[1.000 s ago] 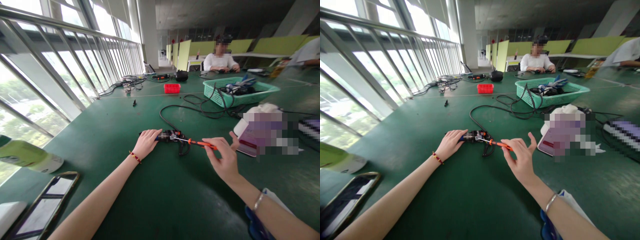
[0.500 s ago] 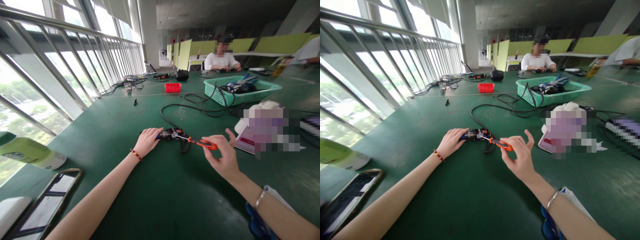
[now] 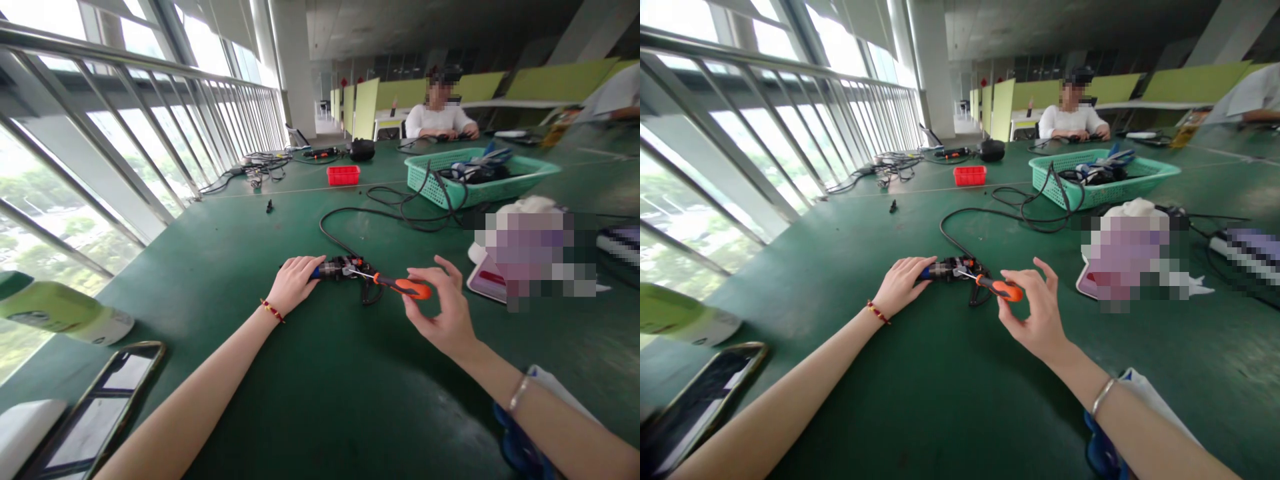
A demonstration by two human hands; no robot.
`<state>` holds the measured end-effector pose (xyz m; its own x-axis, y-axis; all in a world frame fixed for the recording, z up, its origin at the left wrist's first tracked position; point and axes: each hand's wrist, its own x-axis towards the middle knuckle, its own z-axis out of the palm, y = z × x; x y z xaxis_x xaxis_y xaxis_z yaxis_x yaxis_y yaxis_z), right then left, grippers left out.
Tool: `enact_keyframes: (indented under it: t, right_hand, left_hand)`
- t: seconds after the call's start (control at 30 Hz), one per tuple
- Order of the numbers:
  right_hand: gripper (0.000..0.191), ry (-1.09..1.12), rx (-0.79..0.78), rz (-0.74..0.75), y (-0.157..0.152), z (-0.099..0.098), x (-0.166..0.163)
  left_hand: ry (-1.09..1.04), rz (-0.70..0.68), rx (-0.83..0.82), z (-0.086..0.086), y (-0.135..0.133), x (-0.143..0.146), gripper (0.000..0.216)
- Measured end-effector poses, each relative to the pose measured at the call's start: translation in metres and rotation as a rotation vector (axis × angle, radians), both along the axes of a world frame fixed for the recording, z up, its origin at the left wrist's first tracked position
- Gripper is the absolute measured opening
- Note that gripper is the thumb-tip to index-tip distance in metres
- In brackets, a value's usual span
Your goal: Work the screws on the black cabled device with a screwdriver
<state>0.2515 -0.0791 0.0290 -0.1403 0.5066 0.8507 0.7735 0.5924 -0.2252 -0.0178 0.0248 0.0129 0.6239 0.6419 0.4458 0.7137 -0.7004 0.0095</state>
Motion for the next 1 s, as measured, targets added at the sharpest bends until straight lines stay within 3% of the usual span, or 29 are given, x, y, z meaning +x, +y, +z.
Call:
enact_keyframes:
  t: [0.2, 0.4, 0.6, 0.8, 1.0]
  right_hand:
    - [0.028, -0.023, -0.054, 0.007, 0.0009, -0.0021, 0.0011]
    - [0.041, 0.023, 0.023, 0.011, 0.0006, -0.0008, -0.0003]
    - [0.029, -0.005, -0.034, 0.016, 0.0004, -0.0014, 0.0022]
    - [0.049, 0.044, 0.045, 0.033, 0.0003, -0.0022, 0.0031]
    - [0.027, -0.015, -0.07, 0.025, -0.0024, -0.0021, 0.0065]
  left_hand:
    - [-0.015, -0.008, -0.01, -0.0005, 0.0003, -0.0003, 0.041]
    - [0.0, -0.009, 0.006, -0.0001, -0.0002, 0.001, 0.04]
    - [0.012, -0.023, 0.024, -0.0007, 0.0003, 0.002, 0.04]
    - [0.025, -0.036, 0.059, -0.0027, 0.002, 0.0016, 0.039]
    - [0.034, -0.027, 0.07, -0.0022, 0.0015, 0.0024, 0.04]
